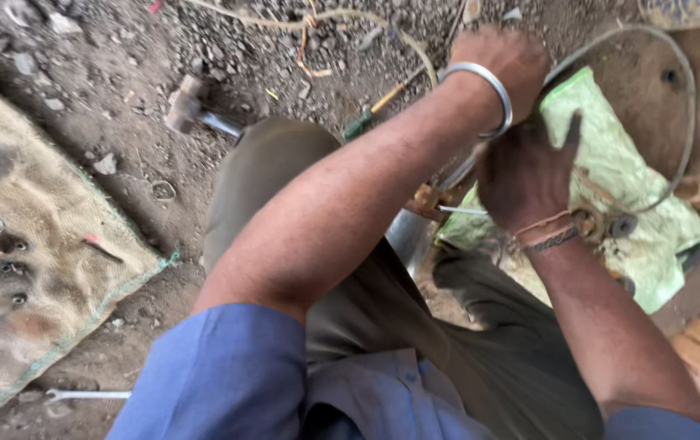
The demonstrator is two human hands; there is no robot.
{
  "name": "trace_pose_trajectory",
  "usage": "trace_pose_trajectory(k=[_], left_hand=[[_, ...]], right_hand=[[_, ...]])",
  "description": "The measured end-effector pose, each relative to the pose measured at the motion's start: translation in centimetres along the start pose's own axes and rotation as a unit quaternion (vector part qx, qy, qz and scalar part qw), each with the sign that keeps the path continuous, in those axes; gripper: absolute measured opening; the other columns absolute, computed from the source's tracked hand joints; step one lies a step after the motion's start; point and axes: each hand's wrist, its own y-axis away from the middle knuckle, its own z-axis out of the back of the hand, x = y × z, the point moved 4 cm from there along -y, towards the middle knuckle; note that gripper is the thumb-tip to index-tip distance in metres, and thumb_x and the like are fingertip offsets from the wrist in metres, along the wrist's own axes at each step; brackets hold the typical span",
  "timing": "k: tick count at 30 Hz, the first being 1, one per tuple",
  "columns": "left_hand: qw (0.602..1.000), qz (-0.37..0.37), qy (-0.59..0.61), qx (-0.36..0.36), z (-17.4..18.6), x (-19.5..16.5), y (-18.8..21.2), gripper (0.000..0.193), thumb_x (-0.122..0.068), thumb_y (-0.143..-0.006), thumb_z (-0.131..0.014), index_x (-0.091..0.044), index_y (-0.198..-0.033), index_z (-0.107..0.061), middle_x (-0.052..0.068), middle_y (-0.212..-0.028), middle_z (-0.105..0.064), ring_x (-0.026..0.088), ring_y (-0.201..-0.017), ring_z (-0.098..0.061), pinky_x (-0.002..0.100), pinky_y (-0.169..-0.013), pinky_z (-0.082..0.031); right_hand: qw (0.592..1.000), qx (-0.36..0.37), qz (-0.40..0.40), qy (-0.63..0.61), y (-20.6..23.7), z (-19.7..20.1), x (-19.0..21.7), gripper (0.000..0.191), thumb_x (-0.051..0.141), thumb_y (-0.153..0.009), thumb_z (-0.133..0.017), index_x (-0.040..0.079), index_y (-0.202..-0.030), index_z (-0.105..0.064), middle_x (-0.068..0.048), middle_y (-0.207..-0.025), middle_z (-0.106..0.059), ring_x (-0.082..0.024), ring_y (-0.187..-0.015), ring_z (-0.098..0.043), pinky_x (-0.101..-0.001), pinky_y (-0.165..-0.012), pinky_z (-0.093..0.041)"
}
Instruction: The person sits on the ground working on a cylindrical pump motor assembly. They use a wrench to loosen and tighten bolts on the pump housing, reposition the unit, pull on a connected cable, and manipulate small parts and fittings on the pump body by hand.
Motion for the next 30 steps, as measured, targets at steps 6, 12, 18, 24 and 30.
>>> trace_pose_trajectory(k=[6,12,18,24,30], left_hand=[[1.000,0.010,0.006,0.028,3.3,0.1,0.5,0.036,-0.029,-0.082,-0.065,-0.017,-0.114,-0.072,0.013,-0.118,-0.072,0.035,-0.105,-0.070,0.052,-0.086,-0.056],[1.000,0.004,0.019,0.003,1.7,-0.9,0.8,0.032,-0.026,-0.082,-0.063,-0.015,-0.110,-0.074,0.014,-0.113,-0.073,0.035,-0.101,-0.071,0.051,-0.080,-0.059],[0.999,-0.021,0.040,0.029,-0.4,-0.7,0.4,0.024,-0.021,-0.086,-0.060,-0.013,-0.104,-0.074,0.015,-0.105,-0.074,0.037,-0.099,-0.071,0.051,-0.080,-0.059],[0.997,-0.010,0.022,0.073,0.0,0.3,-0.2,0.026,-0.017,-0.083,-0.063,-0.009,-0.106,-0.071,0.016,-0.105,-0.073,0.036,-0.102,-0.071,0.051,-0.083,-0.058],[0.997,-0.015,0.015,0.073,-0.1,1.0,-1.1,0.026,-0.019,-0.085,-0.062,-0.006,-0.107,-0.068,0.018,-0.104,-0.072,0.037,-0.100,-0.071,0.052,-0.082,-0.058]], right_hand=[[0.944,0.252,-0.203,-0.066,1.9,-5.1,-3.6,0.057,0.057,-0.104,-0.033,0.019,-0.120,-0.073,-0.019,-0.116,-0.074,-0.041,-0.111,-0.070,-0.0545,-0.100,-0.052],[0.892,0.395,-0.209,-0.072,4.6,-10.0,-4.7,0.067,0.060,-0.105,-0.036,0.008,-0.109,-0.079,-0.027,-0.115,-0.071,-0.046,-0.111,-0.066,-0.0545,-0.098,-0.051],[0.901,0.367,-0.213,-0.087,4.4,-10.9,-5.9,0.052,0.046,-0.095,-0.052,0.003,-0.098,-0.080,-0.029,-0.106,-0.073,-0.046,-0.102,-0.071,-0.0535,-0.093,-0.055],[0.905,0.367,-0.200,-0.084,4.7,-11.3,-6.8,0.051,0.045,-0.097,-0.052,0.003,-0.094,-0.080,-0.028,-0.097,-0.075,-0.046,-0.093,-0.073,-0.0539,-0.087,-0.057],[0.906,0.375,-0.176,-0.088,4.0,-11.0,-6.9,0.052,0.046,-0.097,-0.050,0.005,-0.090,-0.081,-0.026,-0.094,-0.076,-0.045,-0.090,-0.073,-0.0528,-0.088,-0.058]])
